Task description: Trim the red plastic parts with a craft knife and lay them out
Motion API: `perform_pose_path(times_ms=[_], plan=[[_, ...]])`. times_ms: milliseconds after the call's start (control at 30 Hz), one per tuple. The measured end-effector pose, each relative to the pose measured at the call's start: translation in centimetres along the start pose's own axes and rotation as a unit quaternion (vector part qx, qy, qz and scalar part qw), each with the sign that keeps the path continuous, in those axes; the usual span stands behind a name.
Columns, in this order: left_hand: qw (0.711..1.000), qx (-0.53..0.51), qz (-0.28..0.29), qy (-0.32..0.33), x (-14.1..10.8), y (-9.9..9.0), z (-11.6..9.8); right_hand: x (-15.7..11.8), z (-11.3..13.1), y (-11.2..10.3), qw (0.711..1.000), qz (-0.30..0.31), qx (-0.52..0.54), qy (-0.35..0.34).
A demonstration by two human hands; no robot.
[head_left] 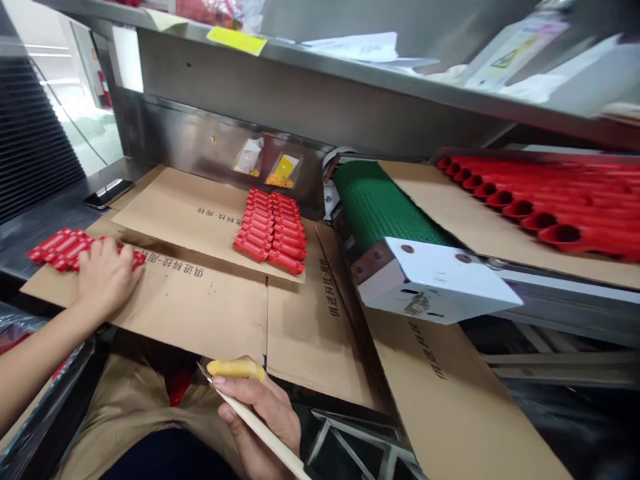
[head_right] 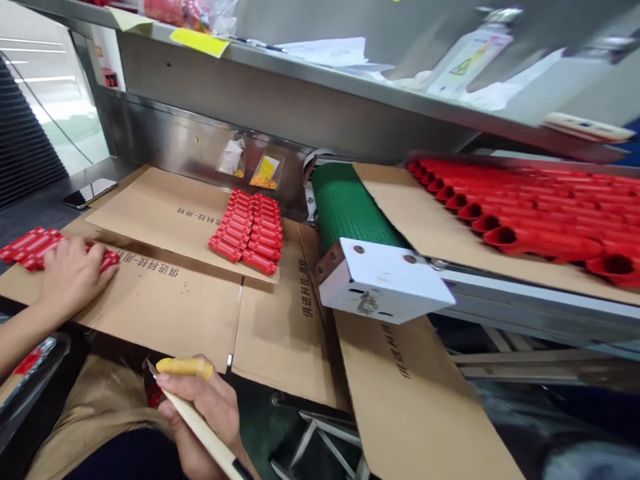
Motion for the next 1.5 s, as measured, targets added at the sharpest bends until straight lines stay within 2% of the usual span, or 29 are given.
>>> perform_pose_path(times_ms=[100,167,233,333,400,433,467,533,600,633,700,733,767,833,867,933,1033,1200,1267,1333,1367,1400,1467,1500], plan=[[0.995,-0.073,-0.07,-0.001,0.2,-1.1,-1.9,-0.3,-0.4,-0.9,0.999,-0.023,-0.036,0.027],[0.983,-0.146,-0.086,0.07,1.3,-1.2,-5.7,-0.2,-0.5,-1.1,0.997,-0.042,-0.035,0.046],[0.967,-0.182,-0.043,0.17,3.1,-0.3,-11.0,0.0,-0.4,-1.2,0.996,-0.062,-0.032,0.053],[0.947,-0.221,-0.008,0.234,6.0,1.5,-18.2,0.1,-0.2,-1.5,0.994,-0.087,-0.041,0.044],[0.938,-0.242,0.008,0.248,7.3,2.4,-20.6,-0.3,-0.1,-2.1,0.994,-0.094,-0.041,0.041],[0.935,-0.251,0.014,0.249,7.4,2.5,-20.9,-0.6,-0.2,-2.6,0.993,-0.096,-0.044,0.046],[0.933,-0.259,0.02,0.248,7.1,2.4,-20.5,-0.9,-0.3,-3.1,0.992,-0.098,-0.053,0.058],[0.931,-0.272,0.034,0.239,5.3,1.5,-18.3,-1.3,-0.8,-4.0,0.987,-0.106,-0.074,0.096],[0.927,-0.301,0.066,0.215,2.0,0.0,-15.2,-1.3,-1.5,-4.4,0.978,-0.123,-0.064,0.157],[0.918,-0.336,0.101,0.186,0.0,-0.8,-13.6,-1.1,-1.9,-4.4,0.971,-0.131,-0.042,0.194],[0.837,-0.482,0.254,0.051,-4.5,-1.8,-11.2,-0.6,-2.6,-3.7,0.956,-0.127,0.007,0.263],[0.794,-0.526,0.304,-0.015,-6.6,-2.3,-10.3,-0.4,-2.9,-3.0,0.95,-0.104,0.024,0.292],[0.754,-0.555,0.343,-0.078,-8.5,-2.7,-9.6,-0.1,-3.2,-2.3,0.946,-0.07,0.033,0.314],[0.702,-0.577,0.373,-0.186,-11.5,-3.3,-8.6,0.1,-3.4,-0.7,0.944,0.01,0.029,0.328],[0.686,-0.58,0.367,-0.241,-12.6,-3.5,-8.0,0.1,-3.4,-0.1,0.945,0.04,0.019,0.323],[0.672,-0.574,0.324,-0.338,-14.0,-3.8,-7.0,-0.1,-3.3,0.8,0.953,0.064,-0.007,0.295],[0.68,-0.551,0.245,-0.417,-14.8,-4.2,-5.8,-0.6,-3.3,1.5,0.963,0.059,-0.024,0.263],[0.673,-0.557,0.192,-0.448,-15.0,-4.1,-5.5,-1.1,-2.9,2.1,0.975,0.047,-0.061,0.207],[0.691,-0.563,0.148,-0.428,-15.0,-4.2,-5.3,-1.0,-2.6,2.0,0.979,0.032,-0.088,0.183],[0.708,-0.578,0.103,-0.391,-14.9,-4.5,-5.3,-0.9,-2.5,2.1,0.975,0.023,-0.1,0.196],[0.702,-0.591,0.09,-0.386,-14.9,-4.5,-5.3,-1.0,-2.4,2.1,0.972,0.022,-0.1,0.21],[0.683,-0.607,0.089,-0.395,-14.9,-4.5,-5.4,-1.0,-2.3,2.3,0.97,0.021,-0.101,0.218],[0.619,-0.64,0.108,-0.443,-14.8,-4.0,-5.8,-1.1,-1.8,2.8,0.976,0.014,-0.112,0.185],[0.582,-0.65,0.122,-0.472,-14.8,-3.7,-6.2,-1.0,-1.4,3.2,0.983,0.012,-0.123,0.139]])
Point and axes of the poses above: each hand's wrist, its own x-axis towards the middle knuckle, its own y-axis out of the palm, z = x × y, the point moved 4 cm from there along x, towards the middle knuckle, and after that the axes turned 13 degrees about -z, right-handed, at the moved point
